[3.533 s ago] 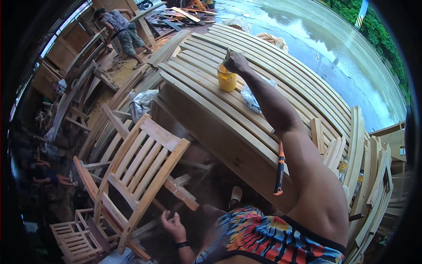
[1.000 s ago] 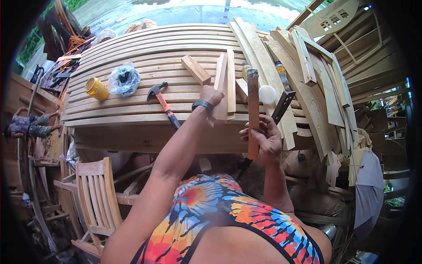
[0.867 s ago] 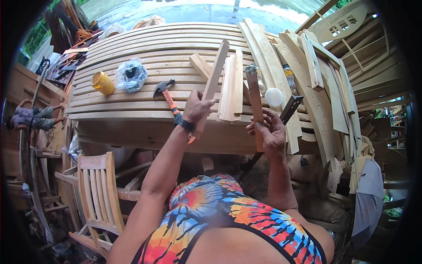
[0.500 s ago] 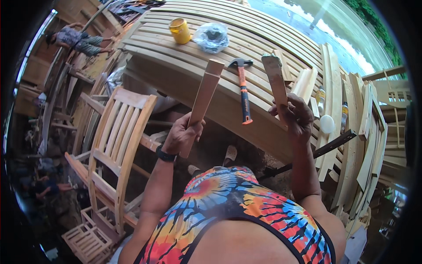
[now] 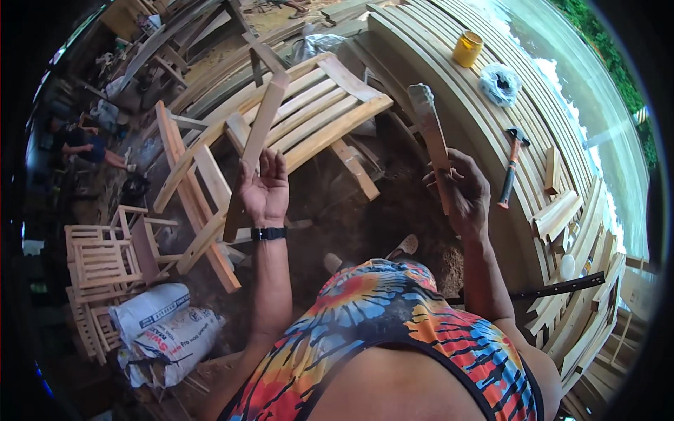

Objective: The person assembles a wooden chair by using a hammer to secure joints, applying adhesive with a brush to wooden slats, and fitting the components together by hand.

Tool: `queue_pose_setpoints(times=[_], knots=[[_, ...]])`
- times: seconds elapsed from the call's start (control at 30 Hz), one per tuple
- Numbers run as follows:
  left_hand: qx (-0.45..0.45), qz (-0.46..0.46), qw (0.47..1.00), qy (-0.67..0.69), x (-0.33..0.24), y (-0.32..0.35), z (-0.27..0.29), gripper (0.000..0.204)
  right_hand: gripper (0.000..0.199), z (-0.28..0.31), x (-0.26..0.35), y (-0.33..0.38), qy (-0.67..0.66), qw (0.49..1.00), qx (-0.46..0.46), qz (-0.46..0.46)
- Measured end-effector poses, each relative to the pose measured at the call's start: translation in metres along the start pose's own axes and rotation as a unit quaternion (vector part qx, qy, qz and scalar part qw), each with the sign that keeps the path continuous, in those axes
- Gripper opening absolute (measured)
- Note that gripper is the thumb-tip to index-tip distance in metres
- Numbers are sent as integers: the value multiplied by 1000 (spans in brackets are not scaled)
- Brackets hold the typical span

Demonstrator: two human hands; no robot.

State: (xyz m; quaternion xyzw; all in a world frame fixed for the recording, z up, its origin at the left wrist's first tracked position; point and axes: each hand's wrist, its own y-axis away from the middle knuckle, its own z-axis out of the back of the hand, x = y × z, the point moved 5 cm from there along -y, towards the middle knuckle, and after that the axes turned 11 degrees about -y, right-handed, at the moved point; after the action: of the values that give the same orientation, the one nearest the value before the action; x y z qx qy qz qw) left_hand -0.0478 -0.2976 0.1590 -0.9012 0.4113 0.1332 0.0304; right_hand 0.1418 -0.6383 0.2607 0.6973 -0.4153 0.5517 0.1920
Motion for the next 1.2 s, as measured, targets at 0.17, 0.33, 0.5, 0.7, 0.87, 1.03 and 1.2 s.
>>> queue_pose_setpoints(times=[0.17,0.33,0.5,0.7,0.87,1.03,1.2], knots=[[-35,-61,997,7,-61,54,30,47,34,-101,-38,8,120,991,63,0],[-52,-110,993,-8,-99,99,43,43,36,-186,-59,8,201,970,135,12],[-71,-149,986,-19,-116,127,54,41,41,-233,-99,9,189,964,184,-27],[-65,-175,982,6,-132,142,61,38,45,-266,-114,10,211,957,197,-17],[-76,-196,978,3,-139,145,69,38,47,-282,-120,0,226,945,234,33],[-93,-218,971,-7,-138,135,64,39,43,-292,-122,-15,254,938,233,44],[-104,-239,965,-13,-135,124,60,39,36,-298,-112,-29,239,932,267,61]])
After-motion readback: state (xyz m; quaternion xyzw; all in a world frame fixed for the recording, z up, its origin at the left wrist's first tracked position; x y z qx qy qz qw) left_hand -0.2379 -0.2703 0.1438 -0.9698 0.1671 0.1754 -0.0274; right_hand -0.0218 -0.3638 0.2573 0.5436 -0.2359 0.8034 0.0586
